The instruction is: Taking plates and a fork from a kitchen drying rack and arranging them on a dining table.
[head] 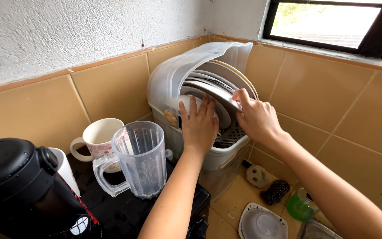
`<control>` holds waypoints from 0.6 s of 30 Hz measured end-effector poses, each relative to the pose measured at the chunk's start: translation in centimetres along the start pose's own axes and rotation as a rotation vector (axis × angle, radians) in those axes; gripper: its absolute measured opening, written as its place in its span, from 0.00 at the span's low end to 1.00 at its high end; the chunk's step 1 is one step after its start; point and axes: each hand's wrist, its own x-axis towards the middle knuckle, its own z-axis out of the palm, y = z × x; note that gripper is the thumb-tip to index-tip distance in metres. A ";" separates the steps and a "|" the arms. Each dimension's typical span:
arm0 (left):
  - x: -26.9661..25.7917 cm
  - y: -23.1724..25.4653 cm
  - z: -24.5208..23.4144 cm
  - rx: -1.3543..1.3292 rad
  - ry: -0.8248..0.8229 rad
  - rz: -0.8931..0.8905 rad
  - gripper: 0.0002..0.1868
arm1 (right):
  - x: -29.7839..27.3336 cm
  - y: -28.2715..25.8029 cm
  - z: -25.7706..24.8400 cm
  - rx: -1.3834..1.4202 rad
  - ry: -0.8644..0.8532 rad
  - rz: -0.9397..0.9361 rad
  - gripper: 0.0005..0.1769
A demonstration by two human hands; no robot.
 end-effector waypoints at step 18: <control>0.1 0.4 0.9 0.034 -0.074 0.011 0.32 | -5.5 -4.7 -6.1 -0.012 0.117 -0.237 0.35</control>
